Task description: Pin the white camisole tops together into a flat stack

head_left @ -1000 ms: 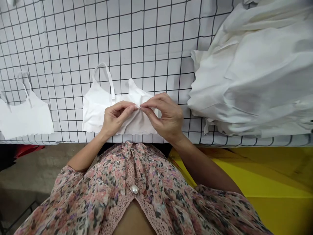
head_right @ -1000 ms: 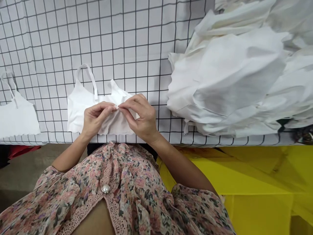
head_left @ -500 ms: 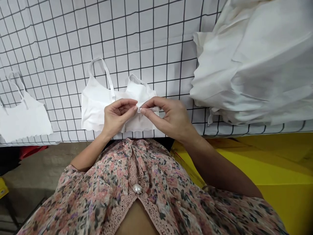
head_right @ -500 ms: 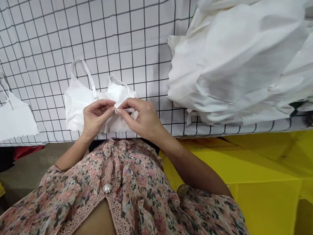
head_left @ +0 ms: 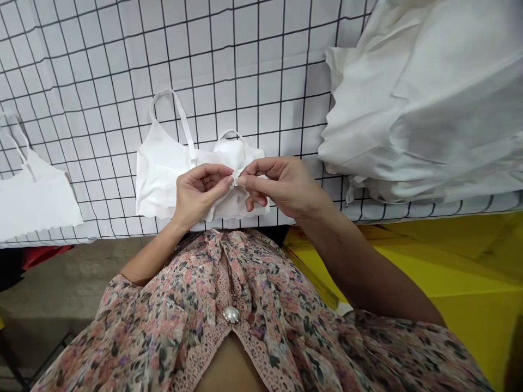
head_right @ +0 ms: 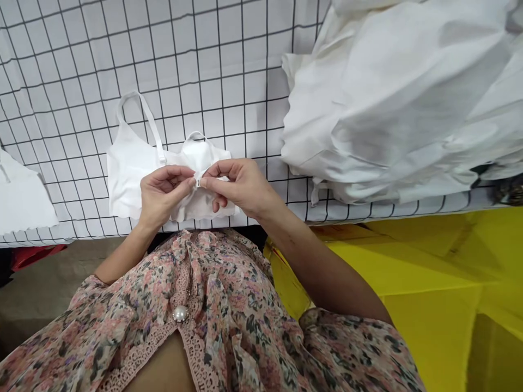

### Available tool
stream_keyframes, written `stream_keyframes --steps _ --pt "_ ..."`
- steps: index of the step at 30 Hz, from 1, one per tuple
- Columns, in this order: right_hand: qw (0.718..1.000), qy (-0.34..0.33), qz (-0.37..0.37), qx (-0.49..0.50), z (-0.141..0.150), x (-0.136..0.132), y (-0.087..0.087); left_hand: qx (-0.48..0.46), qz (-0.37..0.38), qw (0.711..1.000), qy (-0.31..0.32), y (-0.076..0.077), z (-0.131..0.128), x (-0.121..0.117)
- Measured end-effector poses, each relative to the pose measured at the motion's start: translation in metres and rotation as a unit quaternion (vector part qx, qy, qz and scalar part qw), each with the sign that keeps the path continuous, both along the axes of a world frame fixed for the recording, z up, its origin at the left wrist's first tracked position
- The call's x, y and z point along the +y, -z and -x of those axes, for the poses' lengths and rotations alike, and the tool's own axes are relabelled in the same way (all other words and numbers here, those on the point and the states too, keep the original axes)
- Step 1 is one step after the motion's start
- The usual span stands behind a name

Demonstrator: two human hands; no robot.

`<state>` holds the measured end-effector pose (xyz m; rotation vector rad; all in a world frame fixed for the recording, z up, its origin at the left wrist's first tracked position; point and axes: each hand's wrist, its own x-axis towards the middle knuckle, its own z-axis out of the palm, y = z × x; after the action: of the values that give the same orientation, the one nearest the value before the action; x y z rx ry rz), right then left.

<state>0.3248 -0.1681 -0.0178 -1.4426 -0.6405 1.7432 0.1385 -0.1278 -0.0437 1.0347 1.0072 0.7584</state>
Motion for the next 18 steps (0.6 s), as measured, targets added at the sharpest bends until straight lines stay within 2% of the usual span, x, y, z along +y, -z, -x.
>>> stream_keyframes --steps 11,18 --pt "1.0 -0.004 0.006 0.002 0.0017 0.0036 -0.0031 -0.027 0.004 1.0 0.009 0.0035 0.0008 0.0031" --pt "0.999 -0.005 0.007 -0.031 0.0003 0.0037 -0.001 0.007 0.009 1.0 0.02 0.0026 0.0007 0.0032"
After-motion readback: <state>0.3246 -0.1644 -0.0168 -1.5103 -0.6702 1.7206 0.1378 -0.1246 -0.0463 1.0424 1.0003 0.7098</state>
